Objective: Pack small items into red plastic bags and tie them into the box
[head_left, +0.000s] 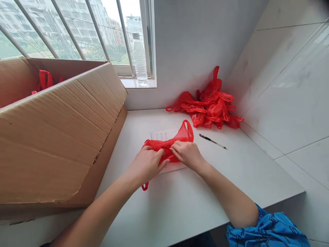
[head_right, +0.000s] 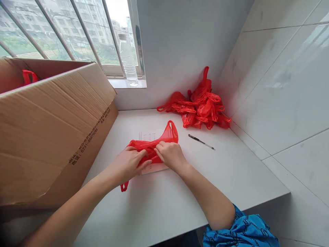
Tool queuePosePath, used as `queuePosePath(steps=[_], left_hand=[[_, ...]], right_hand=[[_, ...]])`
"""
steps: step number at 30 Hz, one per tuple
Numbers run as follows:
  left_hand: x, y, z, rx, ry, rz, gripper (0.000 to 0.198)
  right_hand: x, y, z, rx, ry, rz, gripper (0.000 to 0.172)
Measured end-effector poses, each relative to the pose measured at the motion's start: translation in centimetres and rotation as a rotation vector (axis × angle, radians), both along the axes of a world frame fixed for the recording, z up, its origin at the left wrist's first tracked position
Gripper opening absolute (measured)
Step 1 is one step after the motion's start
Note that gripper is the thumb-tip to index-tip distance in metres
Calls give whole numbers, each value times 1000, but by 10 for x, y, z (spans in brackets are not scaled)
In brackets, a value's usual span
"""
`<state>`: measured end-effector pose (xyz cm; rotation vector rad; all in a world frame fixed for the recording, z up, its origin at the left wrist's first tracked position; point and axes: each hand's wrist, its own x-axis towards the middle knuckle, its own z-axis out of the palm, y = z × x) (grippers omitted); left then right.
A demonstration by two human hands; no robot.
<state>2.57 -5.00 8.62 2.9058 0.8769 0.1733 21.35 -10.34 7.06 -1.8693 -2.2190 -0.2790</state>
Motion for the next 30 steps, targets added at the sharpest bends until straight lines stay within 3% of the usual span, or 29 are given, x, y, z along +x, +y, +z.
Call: queuePosePath(steps=[2,6,8,11,14,16,19,21,26,30], left_hand=[[1,1,-6,54,63,65,41],[-6,6,-8,135,162,186,27],[-13,7,-4,90,203,213,20],[-22,6,5,6,155,175,20],[-21,1,11,21,17,112,19],[-16,-1,13,31,-21,91,25],[-9,-2,10,-21,-12,47,42],[-7,-1,6,-58,30,44,47],[-16,7,-2,-11,91,165,24],[-20,9,1,25,118,182,22]], right_hand=[[4,0,-1,-75,-37,-121,25],[9,-10,2,-134,-65,-211,91],[12,-15,3,-155,-46,-241,102],[14,-18,7,-122,3,-221,87],[11,-16,10,25,78,-123,40],[7,-11,9,95,116,-41,25],[3,-4,0,61,105,59,23],[3,-1,-5,6,68,45,19],[7,-5,-4,-152,-77,-138,26],[2,-5,-4,-69,-12,-82,44]])
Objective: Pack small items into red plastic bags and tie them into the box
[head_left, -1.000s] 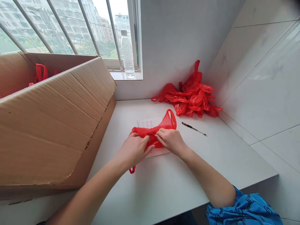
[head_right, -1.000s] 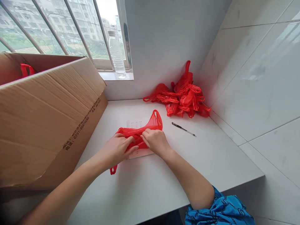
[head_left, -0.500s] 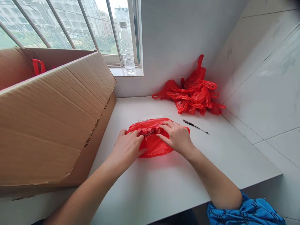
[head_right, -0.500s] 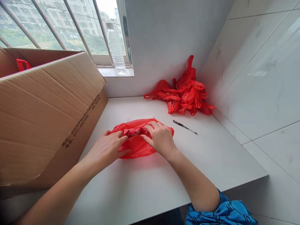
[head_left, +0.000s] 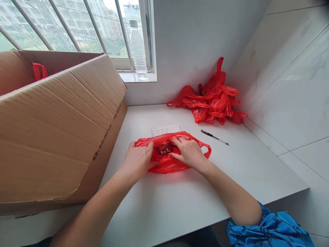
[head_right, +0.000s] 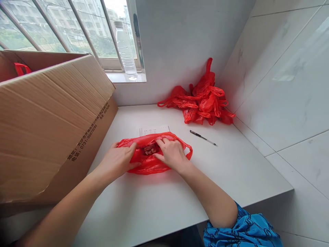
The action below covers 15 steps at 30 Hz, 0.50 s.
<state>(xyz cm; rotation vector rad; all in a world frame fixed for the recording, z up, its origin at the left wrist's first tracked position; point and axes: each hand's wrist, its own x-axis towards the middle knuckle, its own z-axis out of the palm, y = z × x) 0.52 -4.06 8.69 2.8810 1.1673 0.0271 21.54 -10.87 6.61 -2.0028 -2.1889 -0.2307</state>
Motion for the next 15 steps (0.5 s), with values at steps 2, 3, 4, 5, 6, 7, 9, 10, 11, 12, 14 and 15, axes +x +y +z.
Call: queuePosePath(steps=[2,3,4,5,6,7,9,10,11,12,14,15], left_hand=[[0,2,0,-18,0,2,30],[0,3,0,-31,-2,7,37],[1,5,-2,-42,-5,15,46],[1,7,-3,-51,-12,22,56],[1,9,-5,-59,-18,29,64],[0,11,-7,-67,-22,34,70],[-1,13,-8,-85,-28,38,73],[-1,14,-8,-92,-36,40,71],[-2,15,-7,-96,-47,39,70],[-2,15,-6,-95,-59,38,68],[-3,15,-3,-81,-72,40,65],[-3,15,-1,-66,-75,41,61]], right_hand=[[-4,2,-5,49,46,15,41],[-5,4,-8,57,64,22,38],[-7,6,-11,55,81,28,36],[-7,7,-13,45,97,35,34],[-8,8,-15,31,112,43,34],[-7,9,-16,17,127,53,33],[-6,9,-16,-1,152,81,28],[-5,8,-14,-4,163,102,25],[-3,7,-11,-4,174,127,23],[-2,5,-8,-3,184,151,22],[2,2,-1,-14,205,192,26],[4,1,2,-27,220,212,29]])
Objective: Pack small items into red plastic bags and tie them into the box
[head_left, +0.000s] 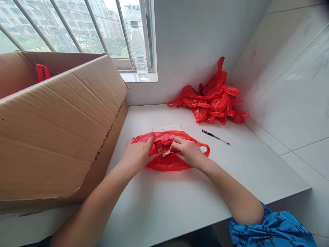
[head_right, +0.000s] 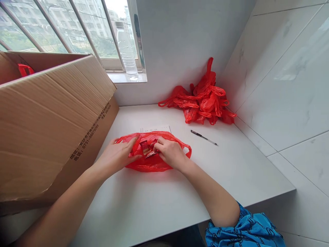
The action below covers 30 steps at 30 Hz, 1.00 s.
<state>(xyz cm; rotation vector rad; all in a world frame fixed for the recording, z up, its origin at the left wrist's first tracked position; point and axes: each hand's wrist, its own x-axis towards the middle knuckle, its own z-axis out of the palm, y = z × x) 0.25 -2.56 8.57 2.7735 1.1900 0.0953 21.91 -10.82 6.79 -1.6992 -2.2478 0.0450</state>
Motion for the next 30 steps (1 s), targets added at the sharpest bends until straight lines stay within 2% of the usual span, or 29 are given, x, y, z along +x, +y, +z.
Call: queuePosePath(steps=[3,5,9,14,17,20,25,27,30], left_hand=[[3,-1,3,75,-24,-11,39],[7,-2,3,117,-62,-44,33],[16,-6,-1,178,-118,-131,34],[20,-4,-15,218,-115,-174,30],[22,-1,-22,195,-92,-162,25],[23,2,-26,189,-71,-139,26],[21,6,-29,220,-78,-132,28],[20,6,-28,222,-78,-122,29],[22,4,-29,219,-105,-98,35]], right_hand=[[4,-4,5,-50,40,59,37],[5,-5,5,-75,58,76,32],[6,-3,1,-65,67,34,27],[9,4,-4,29,-7,-181,24],[12,6,-7,-31,-131,-269,16],[14,6,-9,-82,-195,-261,17],[13,7,-9,-44,-149,-225,21],[12,7,-7,-25,-126,-237,17],[10,6,-4,4,-117,-288,22]])
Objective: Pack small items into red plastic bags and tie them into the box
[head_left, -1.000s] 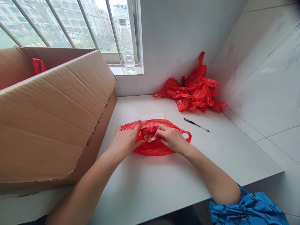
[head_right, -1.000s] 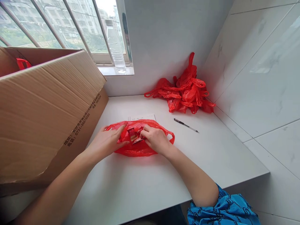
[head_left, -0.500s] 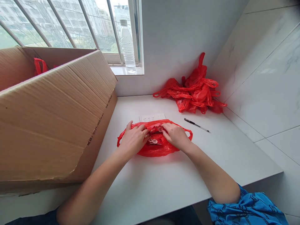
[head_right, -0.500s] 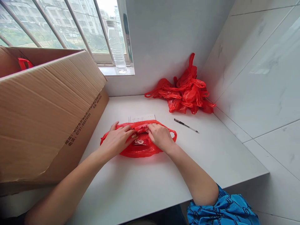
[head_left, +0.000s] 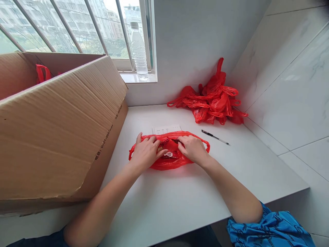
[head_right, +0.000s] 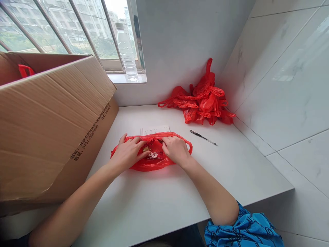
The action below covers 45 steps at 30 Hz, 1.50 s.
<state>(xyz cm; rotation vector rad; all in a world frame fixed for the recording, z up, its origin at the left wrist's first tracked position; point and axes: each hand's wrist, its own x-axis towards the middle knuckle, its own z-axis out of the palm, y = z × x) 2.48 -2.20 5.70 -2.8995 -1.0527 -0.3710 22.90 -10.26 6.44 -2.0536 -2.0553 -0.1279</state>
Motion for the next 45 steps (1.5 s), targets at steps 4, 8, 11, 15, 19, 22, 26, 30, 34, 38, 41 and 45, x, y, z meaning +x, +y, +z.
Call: queuePosePath(steps=[4,8,11,15,19,22,26,30,34,38,41,45], left_hand=[[10,-3,-10,67,-105,51,35],[17,0,-26,102,-211,91,19],[18,3,-29,106,-267,72,12],[17,2,-22,108,-341,9,13],[19,0,-20,78,-329,-60,13],[20,0,-24,29,-318,-21,12],[19,2,-27,3,-303,-19,9],[18,1,-26,-35,-356,-66,3],[18,0,-25,-79,-422,-94,17],[17,2,-24,-43,-448,-96,11],[15,4,-20,-22,-497,-110,8],[14,4,-15,-31,-559,-123,10]], right_hand=[[-3,-3,1,-15,-10,62,21],[-5,-4,-2,-37,-22,93,26],[-5,-2,-4,-18,-19,60,27],[-4,1,-2,68,79,54,28],[-3,2,-6,96,167,114,33],[-4,4,-14,30,163,141,36],[-6,6,-20,29,149,149,40],[-6,7,-15,95,170,145,32],[-3,5,-6,138,250,153,13],[-2,2,-1,199,346,190,13],[-2,0,3,234,359,203,12],[-3,-1,8,243,393,193,12]])
